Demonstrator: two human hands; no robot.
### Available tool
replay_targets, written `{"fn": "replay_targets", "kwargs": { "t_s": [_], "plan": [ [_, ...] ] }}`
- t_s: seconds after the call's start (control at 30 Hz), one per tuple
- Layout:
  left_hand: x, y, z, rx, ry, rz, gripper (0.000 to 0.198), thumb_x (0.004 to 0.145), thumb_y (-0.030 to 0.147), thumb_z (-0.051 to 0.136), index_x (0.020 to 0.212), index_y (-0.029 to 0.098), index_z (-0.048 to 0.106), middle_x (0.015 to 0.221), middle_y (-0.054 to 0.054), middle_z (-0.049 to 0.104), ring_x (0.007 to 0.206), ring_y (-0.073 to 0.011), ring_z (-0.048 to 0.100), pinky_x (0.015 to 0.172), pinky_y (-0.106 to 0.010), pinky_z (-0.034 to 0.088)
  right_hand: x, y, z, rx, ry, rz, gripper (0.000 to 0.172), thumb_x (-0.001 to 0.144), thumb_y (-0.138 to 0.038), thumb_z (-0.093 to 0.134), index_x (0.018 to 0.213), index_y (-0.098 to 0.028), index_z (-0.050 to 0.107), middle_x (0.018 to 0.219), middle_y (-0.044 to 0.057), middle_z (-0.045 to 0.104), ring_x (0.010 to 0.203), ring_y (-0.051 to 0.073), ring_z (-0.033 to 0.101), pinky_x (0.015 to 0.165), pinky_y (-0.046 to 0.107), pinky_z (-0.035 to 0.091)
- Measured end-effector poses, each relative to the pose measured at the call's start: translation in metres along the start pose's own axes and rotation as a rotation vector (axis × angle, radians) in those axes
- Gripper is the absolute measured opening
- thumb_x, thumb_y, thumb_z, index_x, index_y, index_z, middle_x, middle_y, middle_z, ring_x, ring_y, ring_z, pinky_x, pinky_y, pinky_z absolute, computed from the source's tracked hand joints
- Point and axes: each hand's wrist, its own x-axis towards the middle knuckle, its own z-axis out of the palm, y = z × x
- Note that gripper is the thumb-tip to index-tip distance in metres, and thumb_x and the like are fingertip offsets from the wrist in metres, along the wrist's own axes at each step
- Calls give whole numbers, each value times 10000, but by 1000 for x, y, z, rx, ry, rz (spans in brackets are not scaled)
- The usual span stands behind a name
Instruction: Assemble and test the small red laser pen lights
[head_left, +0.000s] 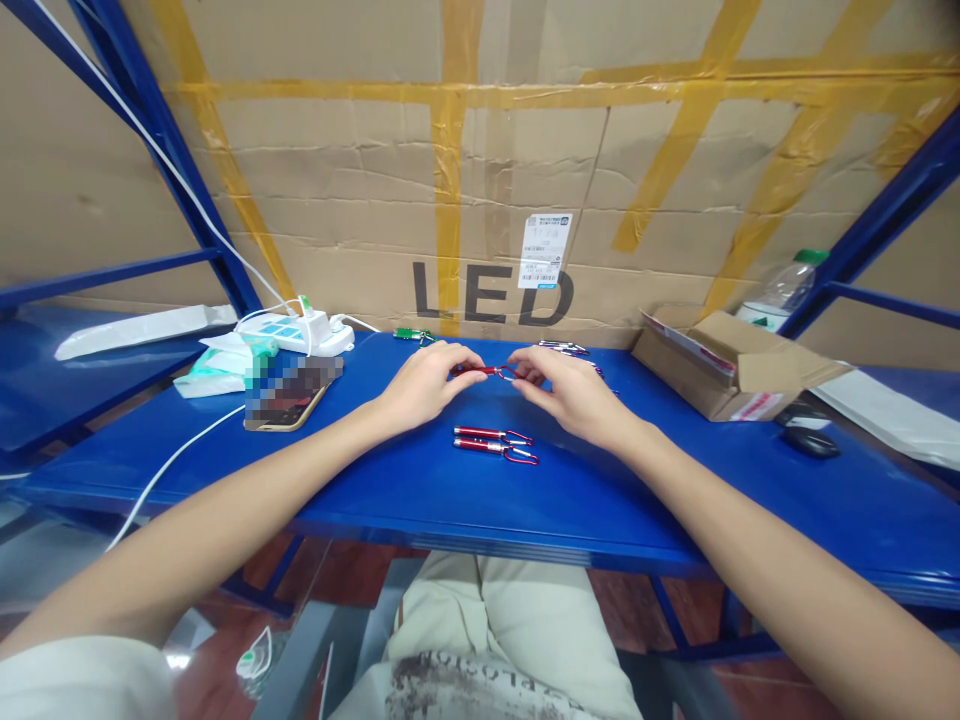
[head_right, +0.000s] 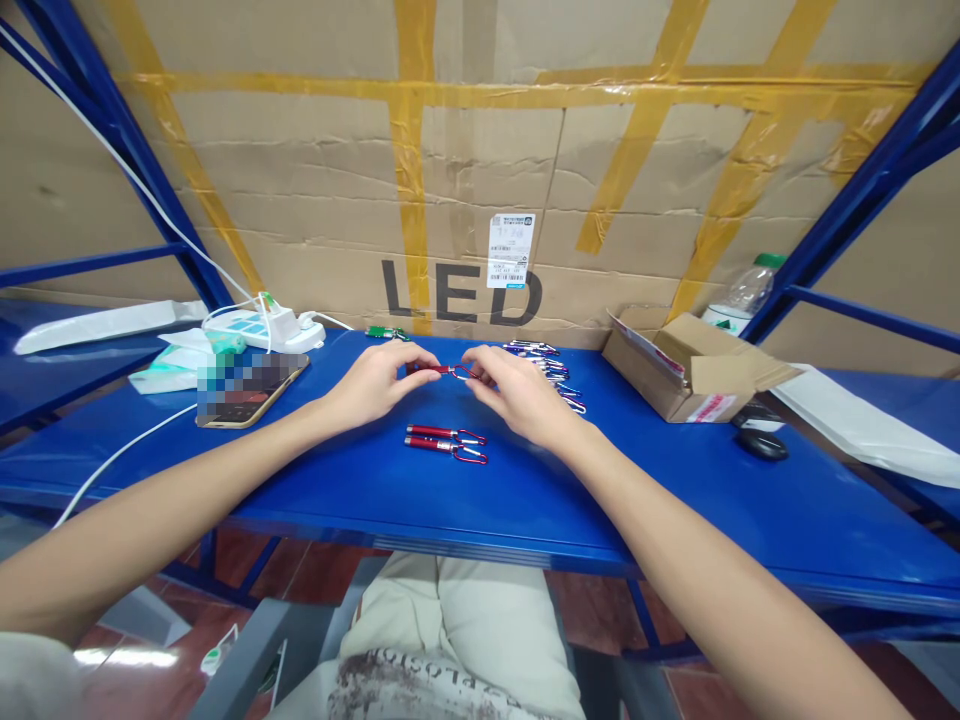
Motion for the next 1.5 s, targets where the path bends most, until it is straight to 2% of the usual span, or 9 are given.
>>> {"fn": "replay_targets", "kwargs": {
  "t_s": [0.13, 0.33, 0.63, 0.73, 0.87, 1.03, 1.3, 1.5],
  "plan": [
    [1, 1, -1, 17, -33, -10, 267, 1100, 389, 590, 1104, 213, 791, 1096, -67, 816, 1006, -246, 722, 947, -379, 529, 0, -2, -1, -26, -16, -22, 199, 1112, -322, 520, 1185, -251, 691, 1075, 89, 731, 960, 262, 693, 868, 381, 523],
    [0, -1, -2, 38, -70, -12, 227, 1084, 381, 626, 1093, 209, 773, 1104, -65, 808, 1023, -251, 717, 915, -371, 517, -1, 4, 3, -50, -77, -34, 207, 1120, -289, 493, 1164, -240, 689, 1124, 98, 711, 1034, 261, 679, 895, 374, 511],
    [-2, -6, -1, 60, -171, -13, 203, 1061, 394, 651, 1094, 211, 731, 1099, -61, 782, 1037, -254, 685, 928, -384, 505, 0, 5, 3, -19, -148, 35, 83, 1076, -258, 573, 1109, -233, 645, 1035, 69, 749, 917, 245, 685, 811, 358, 496],
    [-3, -6, 0, 63, -207, 18, 199, 1060, 378, 640, 1106, 212, 738, 1111, -66, 777, 1048, -258, 686, 942, -388, 506, 0, 4, 2, 16, -191, 39, 108, 1059, -214, 574, 1124, -232, 658, 1053, 72, 768, 929, 242, 704, 813, 353, 505],
    [-3, -3, -1, 74, -268, 23, 217, 1068, 355, 612, 1133, 214, 763, 1128, -71, 786, 1059, -263, 703, 942, -386, 511, 0, 3, 0, 8, -246, 34, 116, 1035, -179, 577, 1049, -223, 683, 994, 60, 763, 876, 227, 694, 780, 335, 488],
    [-4, 1, -1, 28, -326, 4, 210, 1051, 312, 615, 1123, 208, 783, 1128, -67, 812, 1016, -251, 736, 922, -369, 522, 0, 1, -1, 9, -244, 50, 131, 1032, -174, 559, 974, -217, 668, 915, 44, 740, 804, 208, 654, 730, 315, 450],
    [-3, 0, -4, -46, -323, -7, 161, 975, 256, 673, 1065, 219, 801, 1037, -49, 821, 900, -220, 743, 827, -322, 536, 1, 1, -2, 40, -298, 75, 95, 997, -180, 604, 932, -225, 658, 877, 26, 737, 761, 199, 642, 693, 301, 436],
    [-3, -4, -3, -129, -357, -20, 122, 933, 308, 738, 1006, 223, 786, 961, -32, 809, 810, -195, 733, 722, -290, 522, 0, 4, -2, 49, -322, 35, 156, 1037, -219, 576, 920, -228, 678, 913, 45, 748, 791, 209, 653, 737, 316, 468]
  ]
}}
